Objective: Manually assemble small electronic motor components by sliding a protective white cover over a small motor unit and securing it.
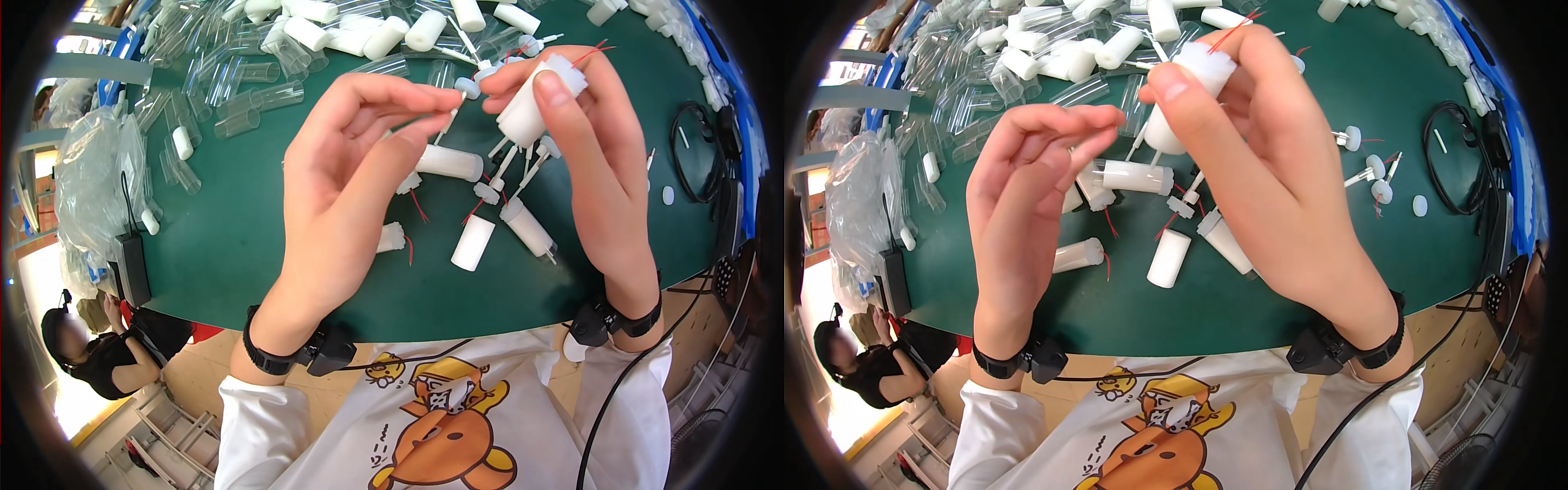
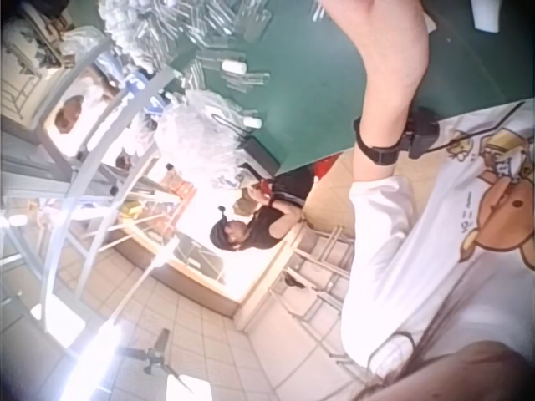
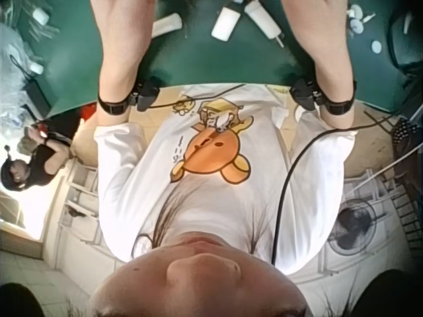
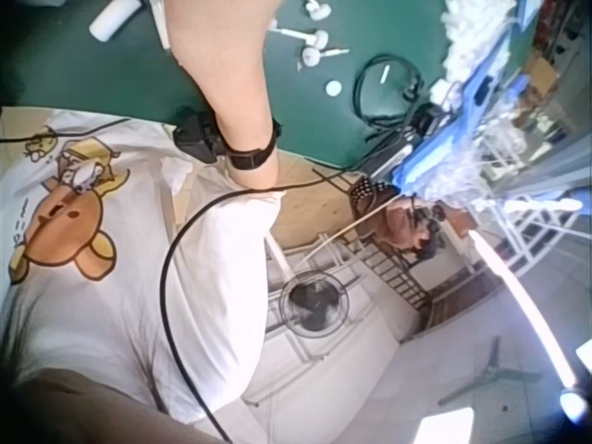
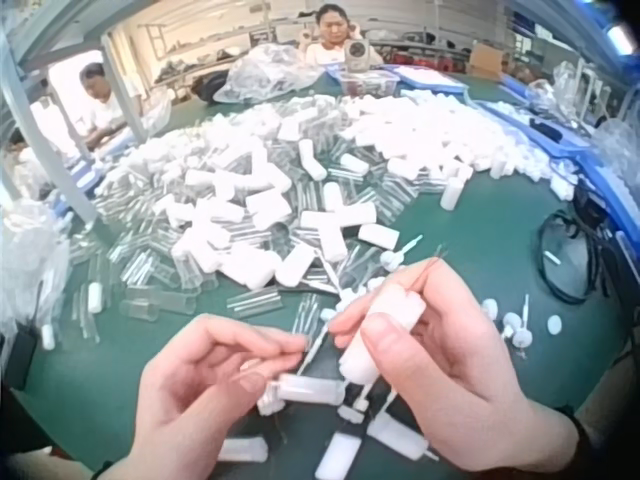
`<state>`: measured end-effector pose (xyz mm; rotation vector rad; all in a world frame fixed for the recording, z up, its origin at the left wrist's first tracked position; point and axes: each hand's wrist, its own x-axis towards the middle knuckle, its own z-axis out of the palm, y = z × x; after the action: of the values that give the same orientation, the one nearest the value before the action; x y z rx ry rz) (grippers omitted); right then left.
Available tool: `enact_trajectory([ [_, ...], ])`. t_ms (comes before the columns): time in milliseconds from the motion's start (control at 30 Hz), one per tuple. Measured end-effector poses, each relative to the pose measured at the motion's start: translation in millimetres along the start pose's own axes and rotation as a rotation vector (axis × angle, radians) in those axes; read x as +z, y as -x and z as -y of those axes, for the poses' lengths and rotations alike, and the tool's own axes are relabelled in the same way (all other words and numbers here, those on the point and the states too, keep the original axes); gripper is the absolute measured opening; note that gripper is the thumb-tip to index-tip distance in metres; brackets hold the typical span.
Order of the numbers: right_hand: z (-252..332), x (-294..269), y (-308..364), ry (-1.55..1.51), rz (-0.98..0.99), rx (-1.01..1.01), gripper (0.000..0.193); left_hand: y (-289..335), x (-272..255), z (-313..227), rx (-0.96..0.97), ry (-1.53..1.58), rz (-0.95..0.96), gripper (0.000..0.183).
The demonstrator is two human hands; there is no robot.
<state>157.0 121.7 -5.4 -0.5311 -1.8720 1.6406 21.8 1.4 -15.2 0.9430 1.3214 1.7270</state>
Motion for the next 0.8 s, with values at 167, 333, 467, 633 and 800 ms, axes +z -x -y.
enact_trajectory([
  [167,-2.0,-3.0,1.0,0.047,0.072,0.046,0.022,-0.1,-6.0,1.2,0.144,-0.704,0.086,0.023],
  [333,-3.7,-3.6,0.2,0.078,0.079,0.031,0.022,4.9,0.1,10.3,0.117,-1.01,0.091,0.028],
  [467,0.0,-4.2,1.1,0.098,0.083,0.035,0.019,3.7,-3.0,9.8,0.124,-1.059,0.095,0.028],
  [633,-8.5,-4.1,-0.4,0.035,0.056,-0.034,0.018,-0.1,-5.5,12.6,0.182,-0.824,-0.114,0.016],
  [800,-10.9,-4.8,-3.2,-0.029,0.021,-0.222,0.025,-1.1,-4.3,5.5,0.203,-0.684,-0.255,0.027],
])
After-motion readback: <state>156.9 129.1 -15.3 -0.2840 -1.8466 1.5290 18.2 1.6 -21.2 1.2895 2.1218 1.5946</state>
